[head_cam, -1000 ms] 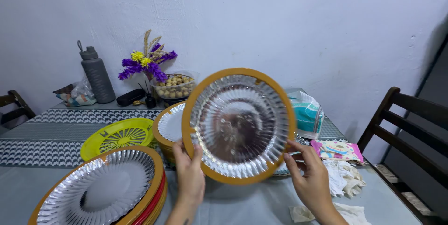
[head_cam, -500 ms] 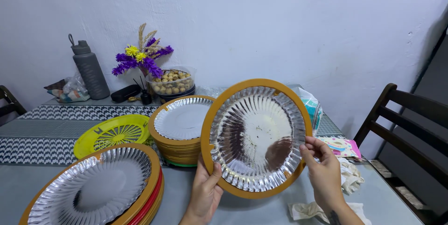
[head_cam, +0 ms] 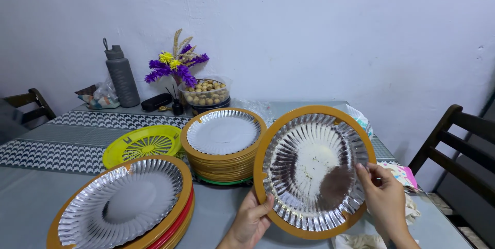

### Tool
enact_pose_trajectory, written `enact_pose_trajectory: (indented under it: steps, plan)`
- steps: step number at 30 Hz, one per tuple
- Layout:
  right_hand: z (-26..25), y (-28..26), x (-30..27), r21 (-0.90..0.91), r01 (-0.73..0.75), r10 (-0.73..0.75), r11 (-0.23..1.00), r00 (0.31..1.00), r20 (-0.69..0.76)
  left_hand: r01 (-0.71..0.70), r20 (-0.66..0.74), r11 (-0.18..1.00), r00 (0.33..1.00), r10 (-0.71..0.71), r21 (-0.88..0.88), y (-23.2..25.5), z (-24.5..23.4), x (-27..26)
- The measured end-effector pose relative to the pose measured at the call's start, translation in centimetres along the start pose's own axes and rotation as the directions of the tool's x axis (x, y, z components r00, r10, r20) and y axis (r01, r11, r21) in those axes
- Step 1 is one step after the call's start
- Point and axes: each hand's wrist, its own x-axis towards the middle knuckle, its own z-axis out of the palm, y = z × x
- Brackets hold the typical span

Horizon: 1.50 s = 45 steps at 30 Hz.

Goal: The person wipes a yellow plastic plate with a white cloth, then places a silver foil liner into the plate. The person repeats this process with multiple plates, wiping each one and inserting a liner before stacking them.

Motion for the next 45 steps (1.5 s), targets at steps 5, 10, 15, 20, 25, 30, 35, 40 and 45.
enact_pose_trajectory:
  steps: [5, 10, 15, 20, 25, 30, 35, 40, 45]
  plan:
    - [0.7, 1.4, -0.5, -0.066, 0.060, -0.057, 0.996, 0.997, 0.051, 0.028, -0.183, 0.989, 0.983, -0.001, 0.145, -0.1, -1.1, 0.6]
    - [1.1, 2.8, -0.1, -0.076, 0.073, -0.060, 0.994, 0.985, 0.160, 0.035, -0.305, 0.995, 0.952, -0.004, 0.096, 0.9, -2.2, 1.0]
    - [1.2, 2.8, 0.2, 0.238, -0.172, 0.067, 0.956, 0.918, 0.391, -0.071, -0.289, 0.997, 0.955, 0.063, -0.017, 2.5, -1.6, 0.4]
    - [1.1, 1.9, -0.3, 0.188, -0.193, 0.072, 0.963, 0.856, 0.512, -0.088, -0.454, 0.996, 0.889, 0.067, -0.026, 3.5, -1.0, 0.2]
    - [0.8, -0.8, -1.3, 0.024, 0.008, -0.016, 1.000, 0.935, 0.355, -0.091, -0.368, 0.994, 0.924, 0.108, 0.063, 3.6, -0.9, -0.2]
    - [0.1, -4.0, -3.1, -0.142, 0.155, -0.140, 0.978, 0.984, 0.109, -0.094, -0.326, 0.972, 0.932, 0.162, 0.214, 3.0, -1.1, -0.2]
    - [-0.2, -5.4, -3.5, -0.190, 0.261, -0.259, 0.946, 0.965, 0.035, -0.019, -0.380, 0.910, 0.905, 0.192, 0.414, 2.1, -1.7, -0.1]
    - [-0.2, -4.4, -3.0, -0.110, 0.299, -0.304, 0.948, 0.952, -0.030, -0.179, -0.202, 0.854, 0.929, 0.310, 0.489, 1.1, -2.0, -0.4]
    - [-0.1, -3.4, -2.6, -0.295, 0.356, -0.369, 0.887, 0.929, 0.013, -0.210, -0.183, 0.883, 0.933, 0.309, 0.420, 0.5, -2.6, -0.7]
